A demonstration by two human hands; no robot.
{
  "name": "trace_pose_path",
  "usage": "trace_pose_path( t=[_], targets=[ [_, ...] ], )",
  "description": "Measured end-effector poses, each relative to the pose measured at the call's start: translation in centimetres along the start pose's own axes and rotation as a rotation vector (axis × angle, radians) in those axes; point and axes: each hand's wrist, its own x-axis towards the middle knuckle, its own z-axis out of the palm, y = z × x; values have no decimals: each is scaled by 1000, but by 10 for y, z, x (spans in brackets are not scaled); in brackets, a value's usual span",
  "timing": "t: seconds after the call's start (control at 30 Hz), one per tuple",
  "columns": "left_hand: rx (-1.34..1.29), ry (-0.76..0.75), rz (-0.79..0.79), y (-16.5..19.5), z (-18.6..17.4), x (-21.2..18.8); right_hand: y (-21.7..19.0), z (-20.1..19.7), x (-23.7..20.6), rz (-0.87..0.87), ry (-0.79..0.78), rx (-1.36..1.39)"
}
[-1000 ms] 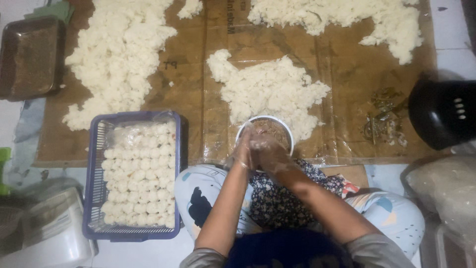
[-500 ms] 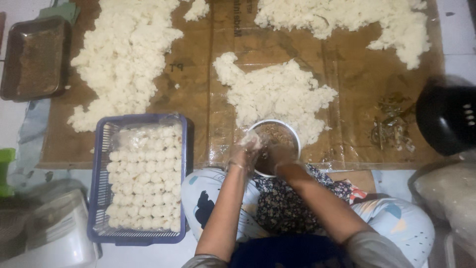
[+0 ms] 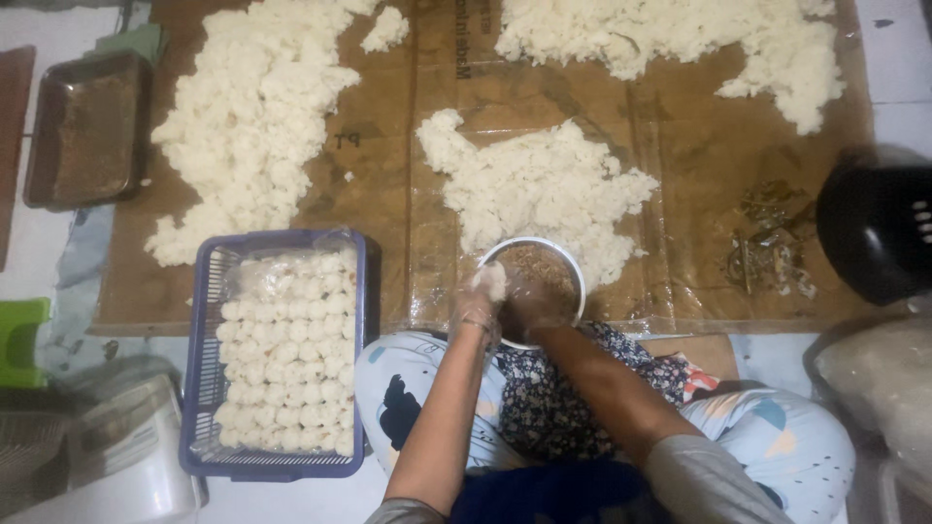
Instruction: The person, wearing plastic gloves, takes handfuls of a white shredded food material from a pile on the floor, presses it around a brown filling in a bowl to form balls, and places the finished balls one at a time into a perforated plastic basket. The basket gradually fills with formed balls.
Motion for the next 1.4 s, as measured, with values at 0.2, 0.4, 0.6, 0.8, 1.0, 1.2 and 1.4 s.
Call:
trace_pose_path(
  t=[0.2, 0.4, 0.6, 0.8, 1.0, 1.2, 1.4],
  targets=[
    [-468, -224, -5, -6, 3, 10, 11, -25, -18, 94, 202, 507],
    [-823, -351, -81, 2, 38, -13, -2, -35, -49, -57, 242, 1388],
    [-889, -312, -115, 31, 33, -40, -3, -38, -60, -190, 522, 1173],
    [320, -223, 338, 15, 28, -22, -6, -27, -62, -139, 396, 1289],
    [-517, -369, -102, 11, 34, -11, -9, -23, -62, -366, 482, 618],
    [180, -195, 18, 30, 40, -13, 7, -25, -37, -178, 339, 378],
    [318, -191, 81, 33, 40, -27, 18, -38, -21, 4, 320, 645]
  ],
)
